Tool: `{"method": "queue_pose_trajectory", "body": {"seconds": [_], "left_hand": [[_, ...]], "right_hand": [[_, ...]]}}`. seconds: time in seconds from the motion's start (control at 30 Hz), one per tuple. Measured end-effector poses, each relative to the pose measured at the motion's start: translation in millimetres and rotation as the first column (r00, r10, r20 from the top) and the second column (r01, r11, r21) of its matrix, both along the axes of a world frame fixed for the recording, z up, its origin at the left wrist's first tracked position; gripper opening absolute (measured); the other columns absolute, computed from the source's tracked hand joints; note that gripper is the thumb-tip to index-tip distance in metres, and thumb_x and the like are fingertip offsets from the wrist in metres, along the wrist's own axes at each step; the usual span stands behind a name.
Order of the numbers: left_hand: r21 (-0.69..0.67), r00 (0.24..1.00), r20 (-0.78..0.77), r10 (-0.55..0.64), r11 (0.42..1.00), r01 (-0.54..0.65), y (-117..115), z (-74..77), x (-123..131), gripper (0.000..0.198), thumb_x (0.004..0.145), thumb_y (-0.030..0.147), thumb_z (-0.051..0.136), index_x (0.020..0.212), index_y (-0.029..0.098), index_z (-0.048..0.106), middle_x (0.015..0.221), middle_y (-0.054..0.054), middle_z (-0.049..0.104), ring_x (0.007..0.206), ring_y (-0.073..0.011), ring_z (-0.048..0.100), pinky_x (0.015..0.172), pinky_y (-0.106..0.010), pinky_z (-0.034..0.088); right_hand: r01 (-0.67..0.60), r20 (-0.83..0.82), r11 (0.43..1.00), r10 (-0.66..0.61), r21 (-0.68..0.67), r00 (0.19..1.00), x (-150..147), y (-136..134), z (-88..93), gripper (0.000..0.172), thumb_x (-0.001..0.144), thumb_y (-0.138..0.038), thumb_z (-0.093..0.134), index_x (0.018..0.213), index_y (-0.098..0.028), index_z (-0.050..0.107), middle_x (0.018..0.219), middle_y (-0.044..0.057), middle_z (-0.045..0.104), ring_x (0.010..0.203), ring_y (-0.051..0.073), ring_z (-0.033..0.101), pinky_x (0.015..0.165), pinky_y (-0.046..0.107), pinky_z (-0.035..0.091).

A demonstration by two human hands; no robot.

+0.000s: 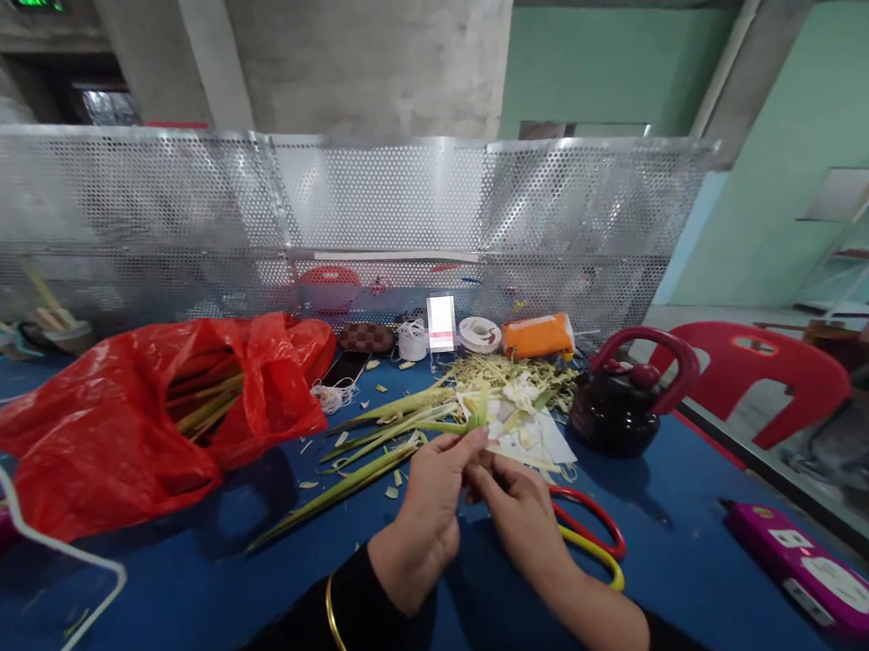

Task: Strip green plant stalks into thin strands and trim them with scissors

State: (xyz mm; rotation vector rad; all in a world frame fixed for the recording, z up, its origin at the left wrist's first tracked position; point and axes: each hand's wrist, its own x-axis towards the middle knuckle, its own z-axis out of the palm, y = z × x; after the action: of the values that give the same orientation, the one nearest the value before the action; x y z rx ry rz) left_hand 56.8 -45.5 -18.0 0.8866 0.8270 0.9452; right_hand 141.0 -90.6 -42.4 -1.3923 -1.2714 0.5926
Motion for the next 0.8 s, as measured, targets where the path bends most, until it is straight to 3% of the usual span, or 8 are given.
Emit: {"method": "queue_pose_trajectory", "body": {"seconds": [0.17,0.33,0.57,0.67,0.8], "left_hand": [[-0.045,0.999,0.039,0.028,0.999,-0.026,5.1,-1.1,-2.8,0.031,0.057,0.039,0.078,0.063,0.013,0.062,0.05,0.002,0.056,0.037,-0.0091,0.043,0.035,-0.022,0.028],[-0.097,0.986,0.071,0.148,0.985,-0.14,9.6,4.1,-4.6,0.028,0.052,0.029,0.084,0.064,0.012,0.066,0.06,-0.003,0.066,0.055,-0.0121,0.059,0.049,-0.02,0.043],[-0.124,0.979,0.114,0.17,0.98,-0.155,11.6,5.8,-4.8,0.028,0.057,0.02,0.082,0.081,0.011,0.069,0.065,-0.003,0.068,0.056,-0.0108,0.063,0.056,-0.019,0.048],[-0.126,0.989,0.07,0.133,0.984,-0.124,9.7,4.9,-4.7,0.033,0.057,0.026,0.082,0.083,0.011,0.069,0.06,-0.002,0.066,0.051,-0.0118,0.06,0.044,-0.018,0.042],[-0.074,0.995,0.078,0.067,0.995,-0.062,6.1,0.3,-3.5,0.038,0.049,0.031,0.085,0.077,0.011,0.069,0.052,0.0,0.062,0.042,-0.0085,0.052,0.04,-0.018,0.037]], "right_hand": [[-0.053,-0.018,0.998,0.054,0.044,0.998,-2.4,-2.5,-1.5,0.034,0.084,-0.034,0.052,0.054,-0.019,0.05,0.053,-0.002,0.05,0.054,0.013,0.047,0.055,0.024,0.038],[-0.093,0.016,0.996,0.093,0.012,0.996,-8.1,-11.9,-4.9,0.033,0.085,-0.03,0.051,0.054,-0.02,0.044,0.054,-0.003,0.046,0.056,0.013,0.045,0.055,0.024,0.036],[-0.117,0.062,0.993,0.117,-0.009,0.991,-10.1,-15.0,-5.0,0.035,0.086,-0.035,0.048,0.055,-0.02,0.042,0.056,-0.003,0.041,0.056,0.013,0.041,0.054,0.025,0.034],[-0.134,-0.047,0.991,0.133,-0.012,0.99,-10.3,-11.3,-2.2,0.03,0.086,-0.038,0.05,0.063,-0.019,0.051,0.061,-0.001,0.049,0.06,0.014,0.046,0.059,0.025,0.039],[-0.096,-0.204,0.995,0.094,0.0,0.974,-7.6,-4.2,-0.2,0.028,0.08,-0.041,0.057,0.064,-0.018,0.052,0.061,-0.001,0.051,0.06,0.014,0.045,0.058,0.025,0.04]]}}
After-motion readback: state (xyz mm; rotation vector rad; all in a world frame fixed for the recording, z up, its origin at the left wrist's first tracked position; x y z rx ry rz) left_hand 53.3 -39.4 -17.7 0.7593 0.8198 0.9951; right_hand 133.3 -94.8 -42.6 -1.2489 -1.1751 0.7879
